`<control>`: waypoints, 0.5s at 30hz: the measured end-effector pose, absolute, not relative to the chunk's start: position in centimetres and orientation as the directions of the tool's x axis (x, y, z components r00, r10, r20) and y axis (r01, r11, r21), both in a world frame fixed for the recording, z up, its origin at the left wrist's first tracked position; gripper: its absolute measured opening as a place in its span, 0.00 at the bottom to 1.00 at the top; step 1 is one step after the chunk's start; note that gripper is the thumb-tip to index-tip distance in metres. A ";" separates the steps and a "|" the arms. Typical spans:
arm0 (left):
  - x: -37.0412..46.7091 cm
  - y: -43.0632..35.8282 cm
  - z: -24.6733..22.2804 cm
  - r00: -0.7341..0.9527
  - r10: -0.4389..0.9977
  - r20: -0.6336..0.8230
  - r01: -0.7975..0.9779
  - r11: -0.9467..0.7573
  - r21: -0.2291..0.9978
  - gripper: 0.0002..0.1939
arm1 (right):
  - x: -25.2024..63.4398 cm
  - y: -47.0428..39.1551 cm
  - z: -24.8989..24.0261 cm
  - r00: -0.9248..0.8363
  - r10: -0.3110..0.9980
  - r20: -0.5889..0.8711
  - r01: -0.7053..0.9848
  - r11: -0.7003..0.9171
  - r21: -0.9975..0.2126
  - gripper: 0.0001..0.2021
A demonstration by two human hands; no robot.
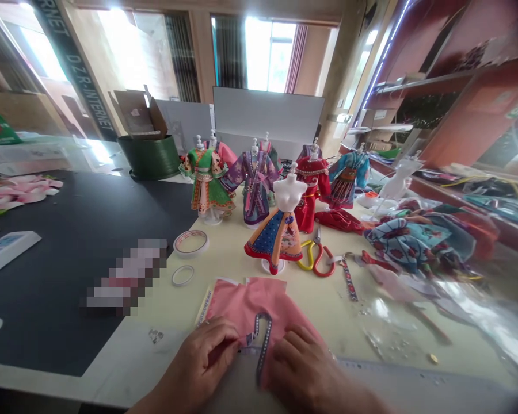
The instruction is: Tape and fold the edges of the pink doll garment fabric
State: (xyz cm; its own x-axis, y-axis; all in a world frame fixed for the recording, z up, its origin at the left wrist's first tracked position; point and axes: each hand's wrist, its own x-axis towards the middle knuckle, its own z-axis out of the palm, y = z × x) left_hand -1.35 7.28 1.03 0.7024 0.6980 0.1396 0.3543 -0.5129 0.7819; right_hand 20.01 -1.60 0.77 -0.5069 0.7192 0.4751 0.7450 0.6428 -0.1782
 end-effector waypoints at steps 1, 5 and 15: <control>-1.3 7.3 1.0 0.700 0.698 0.149 0.352 -0.519 0.779 0.10 | 19.9 -1.4 0.4 -0.500 0.703 0.506 0.741 0.649 -0.170 0.09; -1.2 7.3 0.7 0.691 0.693 0.208 0.327 -0.556 0.764 0.10 | 20.0 -1.0 -0.1 -0.472 0.685 0.554 0.737 0.652 -0.179 0.10; -1.3 7.7 -0.2 0.627 0.680 0.381 0.296 -0.660 0.691 0.05 | 20.2 -0.8 0.1 -0.443 0.663 0.604 0.746 0.646 -0.162 0.12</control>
